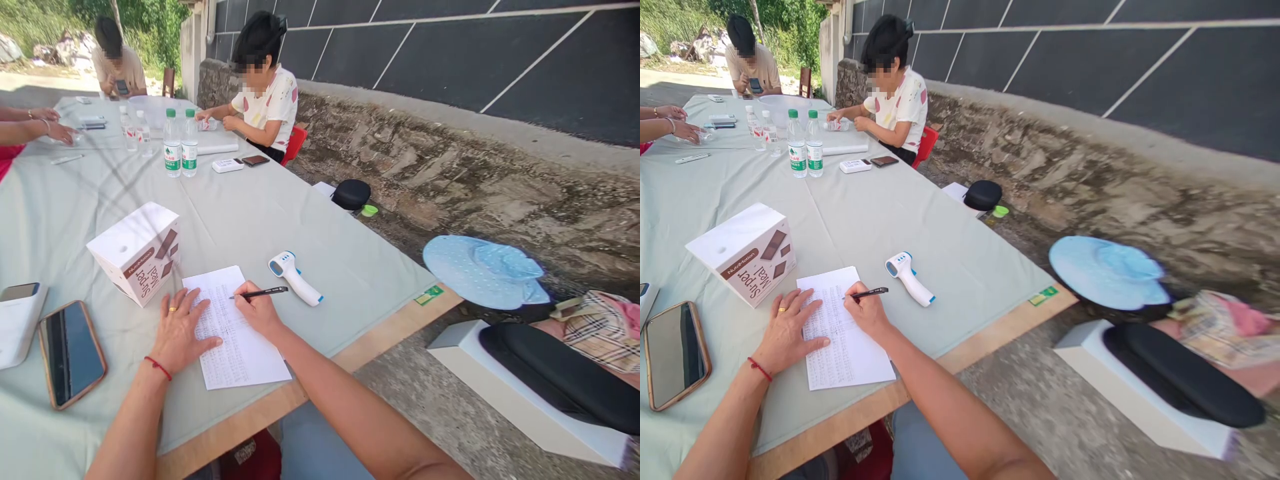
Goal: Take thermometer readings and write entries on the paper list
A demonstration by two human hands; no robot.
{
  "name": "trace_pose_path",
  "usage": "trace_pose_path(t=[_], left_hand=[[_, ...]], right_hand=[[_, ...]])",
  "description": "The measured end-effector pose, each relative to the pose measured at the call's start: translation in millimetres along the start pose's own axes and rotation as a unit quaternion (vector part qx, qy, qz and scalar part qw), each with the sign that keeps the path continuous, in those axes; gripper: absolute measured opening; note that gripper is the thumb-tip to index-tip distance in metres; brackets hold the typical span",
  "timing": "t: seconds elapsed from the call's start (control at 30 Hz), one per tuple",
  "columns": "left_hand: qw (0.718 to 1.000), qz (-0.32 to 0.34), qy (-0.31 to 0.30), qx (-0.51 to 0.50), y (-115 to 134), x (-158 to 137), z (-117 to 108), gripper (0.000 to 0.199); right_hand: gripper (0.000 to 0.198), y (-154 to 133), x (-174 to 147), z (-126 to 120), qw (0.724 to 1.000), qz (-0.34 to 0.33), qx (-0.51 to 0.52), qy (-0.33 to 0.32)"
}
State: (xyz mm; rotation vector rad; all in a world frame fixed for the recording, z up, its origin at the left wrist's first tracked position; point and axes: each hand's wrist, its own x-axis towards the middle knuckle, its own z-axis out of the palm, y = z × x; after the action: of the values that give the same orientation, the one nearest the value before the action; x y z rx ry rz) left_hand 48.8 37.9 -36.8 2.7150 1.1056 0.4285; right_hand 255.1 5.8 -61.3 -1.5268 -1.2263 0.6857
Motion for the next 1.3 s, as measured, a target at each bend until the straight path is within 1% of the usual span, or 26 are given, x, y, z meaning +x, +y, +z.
trace_pose_path(t=[0.13,0.27,0.43,0.8,0.87,0.9,0.93,0.97,1.0,1.03,1.07,1.1,1.13,1.17,1.2,1.23,1.3], left_hand=[[1.0,-0.003,-0.007,0.006,1.8,0.6,-2.4,0.066],[1.0,-0.006,-0.009,0.002,2.1,0.6,-2.8,0.065],[1.0,-0.008,-0.012,-0.001,1.4,0.4,-1.2,0.067],[1.0,0.013,0.022,-0.008,-2.9,-1.1,5.7,0.067],[0.998,0.034,0.05,-0.011,-2.1,-0.2,4.9,0.064],[0.996,0.048,0.075,-0.018,-1.2,0.4,3.3,0.059],[0.991,0.059,0.114,-0.027,-0.1,0.9,0.8,0.053],[0.983,0.064,0.169,-0.034,0.7,1.3,-2.5,0.046],[0.969,0.059,0.238,-0.037,0.9,1.5,-6.3,0.041],[0.948,0.042,0.315,-0.037,-0.1,1.5,-10.4,0.039],[0.92,0.016,0.391,-0.033,-2.4,1.3,-14.5,0.041],[0.889,-0.018,0.457,-0.031,-6.2,1.2,-18.3,0.048],[0.862,-0.057,0.503,-0.036,-11.4,1.3,-21.7,0.059],[0.843,-0.096,0.526,-0.055,-17.9,1.7,-24.3,0.071],[0.837,-0.138,0.522,-0.086,-25.0,2.6,-26.3,0.082],[0.841,-0.171,0.498,-0.127,-32.4,3.8,-27.6,0.089],[0.855,-0.211,0.42,-0.218,-45.6,7.0,-28.3,0.094]], right_hand=[[0.009,-1.8,-0.5,-0.6,1.0,-0.001,0.007,0.003],[0.011,-2.4,-0.6,-1.7,1.0,0.013,0.012,0.022],[0.012,-1.0,-0.3,-1.3,1.0,0.02,0.005,0.022],[0.009,5.0,0.0,0.1,1.0,0.015,0.003,0.014],[0.01,6.2,-0.8,-0.8,1.0,0.002,0.008,0.025],[0.012,6.8,-1.1,-1.8,0.999,-0.007,0.009,0.033],[0.013,7.4,-1.1,-3.4,0.999,-0.016,0.007,0.041],[0.016,8.2,-0.7,-5.5,0.999,-0.027,-0.001,0.047],[0.019,9.2,0.1,-8.0,0.998,-0.042,-0.018,0.049],[0.022,10.6,1.5,-10.9,0.996,-0.057,-0.04,0.049],[0.024,12.5,3.4,-14.0,0.994,-0.072,-0.063,0.048],[0.026,14.9,5.6,-16.9,0.992,-0.083,-0.083,0.044],[0.027,17.7,8.0,-19.4,0.99,-0.091,-0.095,0.04],[0.027,20.6,10.4,-21.3,0.989,-0.095,-0.105,0.034],[0.029,23.5,12.6,-22.6,0.988,-0.099,-0.116,0.026],[0.031,26.1,14.5,-23.3,0.986,-0.105,-0.132,0.014],[0.039,29.0,17.0,-24.1,0.976,-0.126,-0.176,-0.013]])
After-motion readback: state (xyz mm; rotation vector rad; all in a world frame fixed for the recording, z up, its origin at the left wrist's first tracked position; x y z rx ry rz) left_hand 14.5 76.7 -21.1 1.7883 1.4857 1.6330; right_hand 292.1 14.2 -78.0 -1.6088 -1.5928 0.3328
